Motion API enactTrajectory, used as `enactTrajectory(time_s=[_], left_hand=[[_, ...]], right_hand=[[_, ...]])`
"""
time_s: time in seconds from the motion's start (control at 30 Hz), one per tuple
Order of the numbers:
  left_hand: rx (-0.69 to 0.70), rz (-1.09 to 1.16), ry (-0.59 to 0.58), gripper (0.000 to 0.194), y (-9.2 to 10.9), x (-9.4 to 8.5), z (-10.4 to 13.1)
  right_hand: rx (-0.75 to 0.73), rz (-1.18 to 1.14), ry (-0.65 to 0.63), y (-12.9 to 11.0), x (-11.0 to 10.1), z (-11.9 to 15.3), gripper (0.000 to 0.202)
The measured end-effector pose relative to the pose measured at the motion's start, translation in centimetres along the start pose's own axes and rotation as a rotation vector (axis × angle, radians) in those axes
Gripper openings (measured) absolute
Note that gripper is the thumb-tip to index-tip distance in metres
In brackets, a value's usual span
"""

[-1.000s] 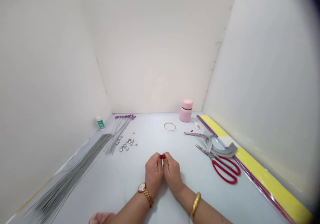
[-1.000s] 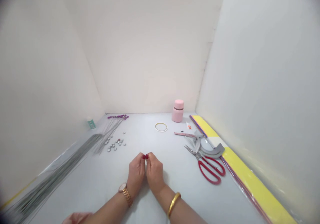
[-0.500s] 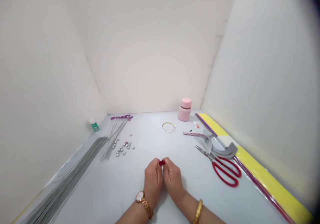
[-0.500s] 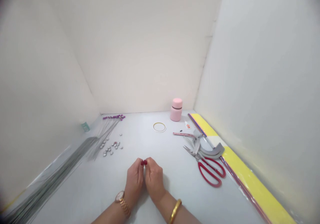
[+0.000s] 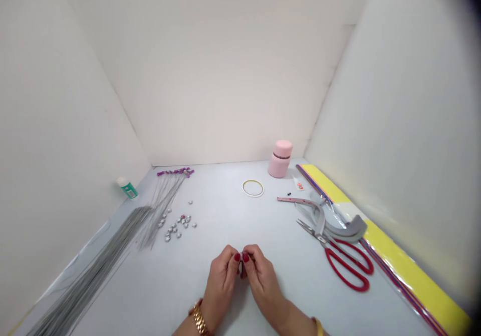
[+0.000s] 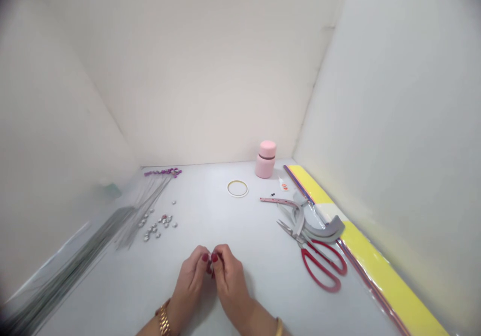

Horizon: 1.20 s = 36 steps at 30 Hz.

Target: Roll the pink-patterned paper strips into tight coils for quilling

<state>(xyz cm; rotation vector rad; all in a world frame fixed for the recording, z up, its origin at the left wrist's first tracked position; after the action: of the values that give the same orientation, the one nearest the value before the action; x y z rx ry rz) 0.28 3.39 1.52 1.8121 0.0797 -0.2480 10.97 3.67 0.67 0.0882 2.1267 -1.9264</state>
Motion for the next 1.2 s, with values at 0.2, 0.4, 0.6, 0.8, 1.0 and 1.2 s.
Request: enactTrajectory(time_s=[0.2, 0.4, 0.6, 0.8, 1.0, 1.2], left_hand=[[-0.031, -0.002, -0.004, 0.031, -0.6, -0.1, -0.3], [0.013, -0.035, 0.026, 0.028, -0.3, -0.1, 0.0], [0.122, -0.205, 0.042, 0.016, 0.3, -0.3, 0.4], [0.177, -0.302, 0.020, 0.024, -0.1, 0.0, 0.5], [0.209, -0.334, 0.025, 0.022, -0.4, 0.0, 0.7], [0.294, -0.402, 0.015, 0.024, -0.3, 0.2, 0.7]], right_hand=[[0.001, -0.073, -0.028, 0.4, 0.0, -0.4, 0.016], [-0.019, -0.068, 0.054, 0.4, -0.4, -0.2, 0.013], [-0.078, 0.006, 0.082, 0.4, -0.4, 0.3, 0.011], [-0.149, 0.139, 0.051, 0.0, -0.2, 0.3, 0.013], [-0.223, 0.252, 0.066, -0.1, -0.4, 0.3, 0.017], [-0.326, 0.261, 0.102, -0.5, -0.4, 0.7, 0.018]])
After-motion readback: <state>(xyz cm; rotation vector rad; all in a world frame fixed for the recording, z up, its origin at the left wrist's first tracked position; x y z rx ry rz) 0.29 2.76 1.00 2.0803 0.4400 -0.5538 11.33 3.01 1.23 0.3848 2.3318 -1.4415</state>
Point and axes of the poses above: each hand's wrist, its own z-axis away from the middle knuckle, its own x-axis out of the palm, y = z × x, the point moved 3 cm from there along -z, towards the middle knuckle, and after that the axes turned 7 degrees about x, right-handed, at the moved point
